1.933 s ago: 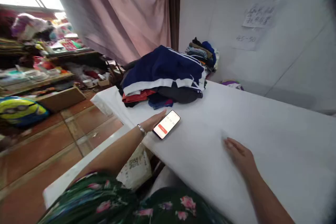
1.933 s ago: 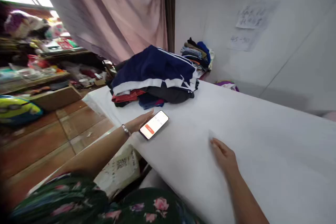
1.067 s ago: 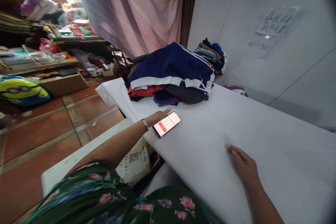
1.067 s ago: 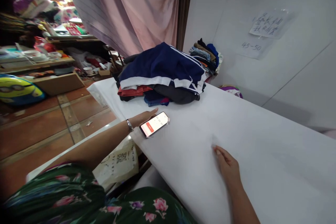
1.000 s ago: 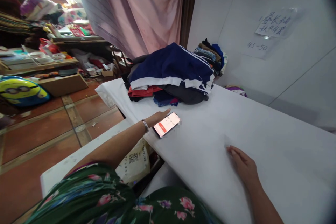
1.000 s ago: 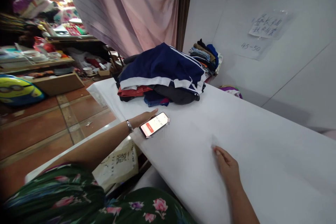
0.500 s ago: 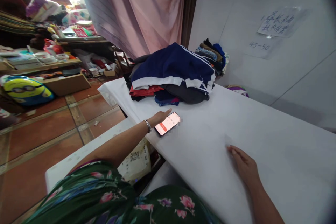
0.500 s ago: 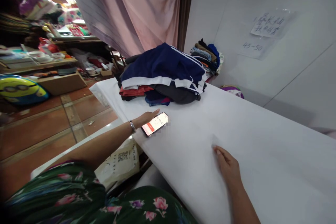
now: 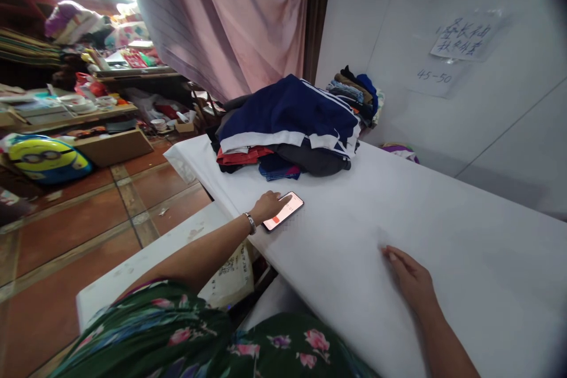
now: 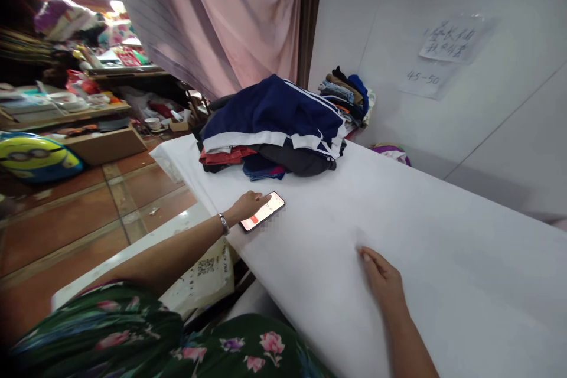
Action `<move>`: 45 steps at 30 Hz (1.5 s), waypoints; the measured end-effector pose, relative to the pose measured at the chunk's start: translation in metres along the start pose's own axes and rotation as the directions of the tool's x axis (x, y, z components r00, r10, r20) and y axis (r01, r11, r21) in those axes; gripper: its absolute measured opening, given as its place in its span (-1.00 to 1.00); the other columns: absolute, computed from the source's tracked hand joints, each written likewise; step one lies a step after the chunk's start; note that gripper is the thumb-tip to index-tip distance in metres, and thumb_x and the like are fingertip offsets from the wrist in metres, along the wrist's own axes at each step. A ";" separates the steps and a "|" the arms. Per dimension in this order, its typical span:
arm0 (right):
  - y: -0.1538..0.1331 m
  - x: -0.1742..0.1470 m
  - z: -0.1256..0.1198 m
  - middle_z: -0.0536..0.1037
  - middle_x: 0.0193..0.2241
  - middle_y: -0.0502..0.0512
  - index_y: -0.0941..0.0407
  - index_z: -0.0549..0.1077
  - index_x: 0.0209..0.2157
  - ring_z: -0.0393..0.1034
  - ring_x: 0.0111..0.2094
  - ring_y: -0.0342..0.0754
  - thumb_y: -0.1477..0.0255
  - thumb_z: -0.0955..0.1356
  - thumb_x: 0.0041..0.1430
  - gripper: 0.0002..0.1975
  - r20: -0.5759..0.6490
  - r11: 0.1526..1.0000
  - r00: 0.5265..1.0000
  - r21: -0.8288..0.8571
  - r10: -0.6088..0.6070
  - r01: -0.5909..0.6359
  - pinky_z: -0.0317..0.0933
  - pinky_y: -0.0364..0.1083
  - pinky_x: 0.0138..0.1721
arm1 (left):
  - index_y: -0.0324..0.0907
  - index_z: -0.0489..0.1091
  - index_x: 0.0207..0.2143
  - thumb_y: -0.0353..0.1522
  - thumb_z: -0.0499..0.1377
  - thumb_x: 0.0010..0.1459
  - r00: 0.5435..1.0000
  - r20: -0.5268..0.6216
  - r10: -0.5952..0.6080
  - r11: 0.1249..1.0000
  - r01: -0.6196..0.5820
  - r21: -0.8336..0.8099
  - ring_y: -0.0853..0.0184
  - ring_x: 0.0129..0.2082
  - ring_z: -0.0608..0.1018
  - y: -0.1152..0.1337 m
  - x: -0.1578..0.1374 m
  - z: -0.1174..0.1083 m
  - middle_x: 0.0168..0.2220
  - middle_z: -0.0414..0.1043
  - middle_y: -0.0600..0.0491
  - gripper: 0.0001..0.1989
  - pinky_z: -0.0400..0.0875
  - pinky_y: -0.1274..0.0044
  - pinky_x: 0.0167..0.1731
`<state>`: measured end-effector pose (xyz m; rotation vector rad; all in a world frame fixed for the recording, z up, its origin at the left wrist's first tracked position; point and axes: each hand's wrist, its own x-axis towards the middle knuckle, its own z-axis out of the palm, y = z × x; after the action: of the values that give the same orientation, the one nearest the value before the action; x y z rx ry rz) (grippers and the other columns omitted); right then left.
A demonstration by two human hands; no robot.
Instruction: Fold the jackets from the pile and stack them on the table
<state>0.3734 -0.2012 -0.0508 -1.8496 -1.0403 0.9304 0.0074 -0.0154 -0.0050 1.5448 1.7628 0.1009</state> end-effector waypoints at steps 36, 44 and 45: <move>0.021 0.009 0.022 0.60 -0.26 -0.19 -0.34 0.58 -0.38 0.46 -0.10 0.24 0.06 0.35 -0.16 -0.77 -0.035 0.997 0.998 0.049 -0.050 0.052 0.31 0.15 0.00 | -0.10 -0.01 0.28 -0.36 0.14 0.09 0.620 -0.468 0.630 0.709 -0.214 0.672 0.04 0.29 0.02 0.165 0.096 -0.146 0.34 -0.15 -0.08 -0.30 0.21 0.28 0.08; 0.026 0.009 0.026 0.60 -0.27 -0.22 -0.37 0.56 -0.35 0.48 -0.13 0.22 0.12 0.35 -0.10 -0.78 -0.039 0.994 0.995 0.052 -0.094 0.096 0.34 0.14 -0.04 | -0.11 0.45 -0.16 -0.30 0.02 0.17 0.725 -0.563 0.397 0.898 -0.180 0.401 0.11 -0.06 0.47 0.176 0.139 -0.176 -0.08 0.45 -0.16 -0.73 0.30 0.37 -0.13; 0.026 0.009 0.026 0.60 -0.27 -0.22 -0.37 0.56 -0.35 0.48 -0.13 0.22 0.12 0.35 -0.10 -0.79 -0.038 0.994 0.995 0.054 -0.096 0.098 0.33 0.14 -0.03 | -0.13 0.45 -0.16 -0.30 -0.03 0.21 0.708 -0.589 0.390 0.906 -0.180 0.383 0.12 -0.06 0.47 0.182 0.137 -0.182 -0.07 0.45 -0.16 -0.70 0.30 0.38 -0.13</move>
<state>0.3627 -0.1944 -0.0864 -1.7474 -1.0629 0.8579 0.0538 0.2272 0.1504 2.1992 2.1101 0.6356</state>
